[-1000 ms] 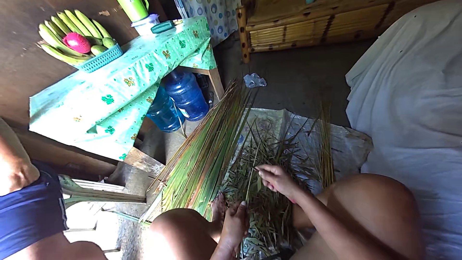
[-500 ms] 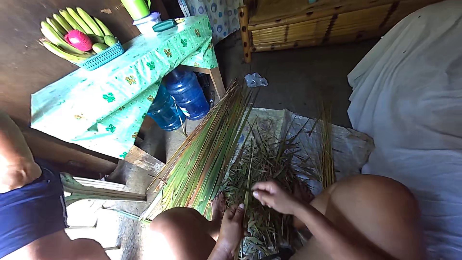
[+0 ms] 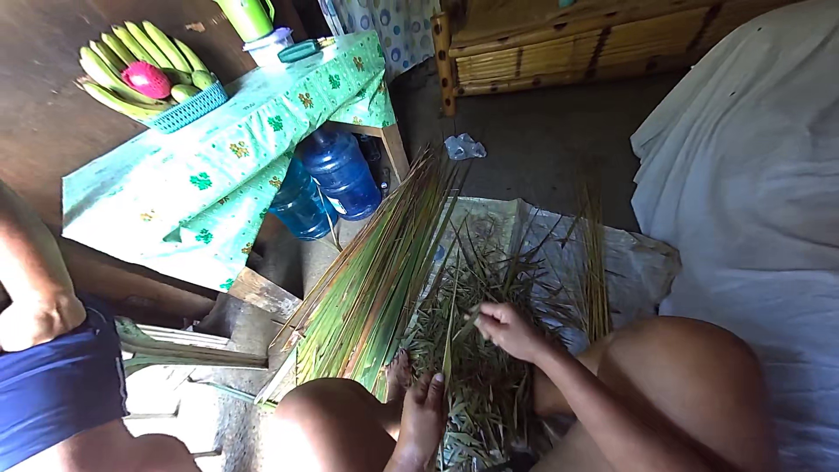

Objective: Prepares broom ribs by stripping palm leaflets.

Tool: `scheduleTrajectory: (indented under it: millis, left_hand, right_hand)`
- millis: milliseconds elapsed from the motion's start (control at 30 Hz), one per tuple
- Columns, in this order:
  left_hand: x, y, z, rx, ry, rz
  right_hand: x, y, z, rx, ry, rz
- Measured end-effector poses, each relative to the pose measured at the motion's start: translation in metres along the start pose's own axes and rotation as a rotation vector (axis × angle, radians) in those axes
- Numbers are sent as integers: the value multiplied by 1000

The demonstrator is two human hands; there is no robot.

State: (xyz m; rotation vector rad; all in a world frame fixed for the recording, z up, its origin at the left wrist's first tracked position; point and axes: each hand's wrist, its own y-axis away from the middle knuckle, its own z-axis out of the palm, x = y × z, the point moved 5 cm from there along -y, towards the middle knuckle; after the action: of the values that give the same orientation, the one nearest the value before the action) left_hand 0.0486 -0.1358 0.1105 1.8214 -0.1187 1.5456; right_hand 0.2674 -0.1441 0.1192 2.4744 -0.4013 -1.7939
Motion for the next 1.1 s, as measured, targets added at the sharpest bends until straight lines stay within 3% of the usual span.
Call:
scheduleTrajectory:
  millis: [133,200,333,633,867,967,1100]
  left_hand:
    - [7,-16,-4,61,-142,66]
    - [11,-19,-2,58,-140,81]
    - [14,-15,5,-3,1,25]
    - [15,-2,9,-64,65,-29]
    - [18,-29,1,43,-88,21]
    - [22,-35,4,54,-140,44]
    - [25,-33,9,20,-26,27]
  right_hand:
    - [-20,29,40,-268,28,-102]
    - [-20,32,48,-292,83,-166]
    - [-10,15,35,-123,145,-224]
    - [11,-11,-8,167,54,7]
    - [-19,26,41,-257,-40,-69]
    - [-18,31,50,-291,-12,-145]
    - [-14,25,42,-195,41,-213]
